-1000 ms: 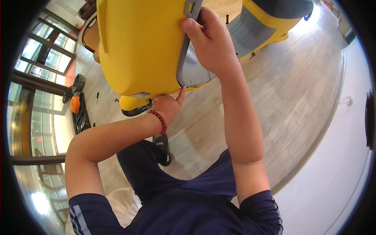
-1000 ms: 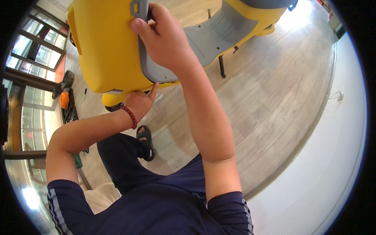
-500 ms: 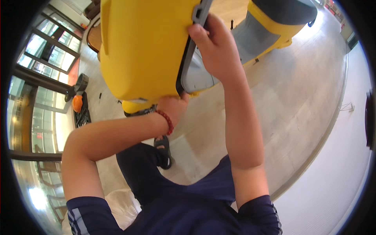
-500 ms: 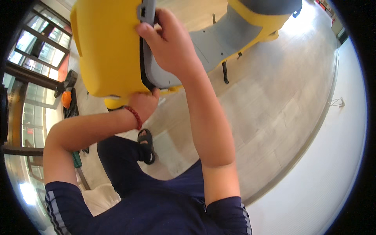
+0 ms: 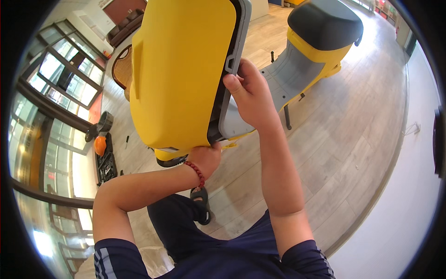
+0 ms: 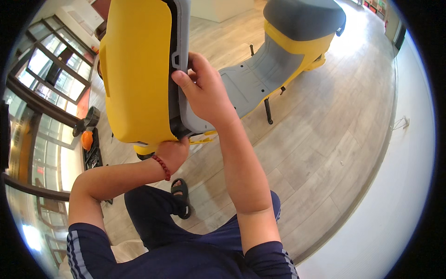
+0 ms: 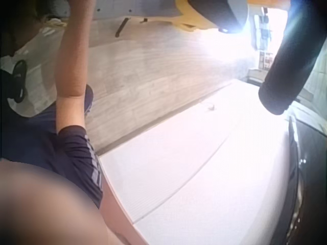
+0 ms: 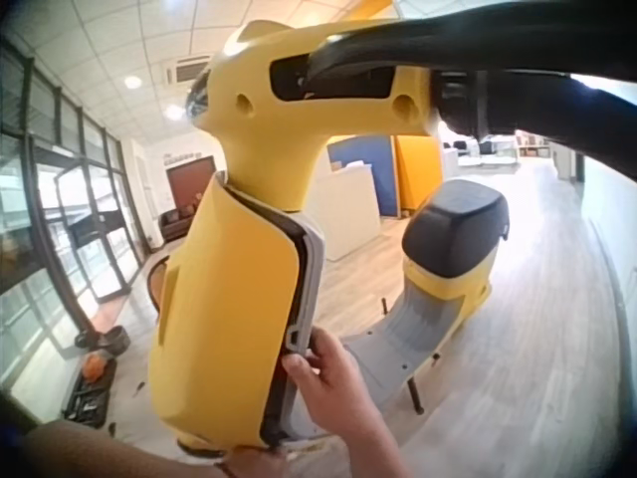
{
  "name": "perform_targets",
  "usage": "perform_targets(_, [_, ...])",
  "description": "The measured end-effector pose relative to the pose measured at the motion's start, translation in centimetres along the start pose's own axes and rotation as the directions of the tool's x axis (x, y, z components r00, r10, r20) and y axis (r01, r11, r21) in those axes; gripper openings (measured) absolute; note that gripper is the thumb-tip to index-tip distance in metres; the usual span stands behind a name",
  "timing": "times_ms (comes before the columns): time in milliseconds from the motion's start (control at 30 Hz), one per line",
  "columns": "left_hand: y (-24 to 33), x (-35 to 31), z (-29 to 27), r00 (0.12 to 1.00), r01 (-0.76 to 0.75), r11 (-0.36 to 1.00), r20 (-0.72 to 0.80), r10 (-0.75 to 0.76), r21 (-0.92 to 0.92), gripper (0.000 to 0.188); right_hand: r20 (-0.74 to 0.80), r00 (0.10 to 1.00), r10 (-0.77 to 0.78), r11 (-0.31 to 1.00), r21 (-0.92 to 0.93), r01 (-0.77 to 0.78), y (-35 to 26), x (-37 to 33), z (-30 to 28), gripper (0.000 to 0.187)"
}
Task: Installing plastic body panels onto an electric scooter by aligning and snapping them into place.
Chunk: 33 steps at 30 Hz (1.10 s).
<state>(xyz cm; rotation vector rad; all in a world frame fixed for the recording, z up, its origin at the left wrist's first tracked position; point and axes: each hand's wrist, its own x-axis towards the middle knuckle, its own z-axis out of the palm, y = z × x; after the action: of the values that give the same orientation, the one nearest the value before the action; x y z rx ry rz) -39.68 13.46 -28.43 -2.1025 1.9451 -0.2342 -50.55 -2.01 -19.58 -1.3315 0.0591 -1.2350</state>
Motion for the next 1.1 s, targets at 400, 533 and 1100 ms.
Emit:
perform_targets(400, [1.5, 1.6, 0.7, 0.996, -0.011, 1.000, -0.086, 0.012, 0.018, 0.013, -0.077, 0.996, 0.034, 0.994, 0.106, -0.025, -1.9, 0.8, 1.5, 0.045])
perform_targets(533, [1.8, 2.3, 0.1, 0.996, -0.030, 0.997, -0.084, 0.037, 0.077, 0.013, -0.137, 0.990, -0.015, 1.000, -0.009, 0.014, -3.0, 1.7, 3.2, 0.055])
perform_targets(1100, [-8.1, 9.2, -30.8, 0.551, -0.552, 0.781, -0.575, 0.605, 0.293, 0.023, -0.233, 0.970, -0.065, 0.995, 0.056, 0.080, -2.2, 1.9, 4.2, 0.051])
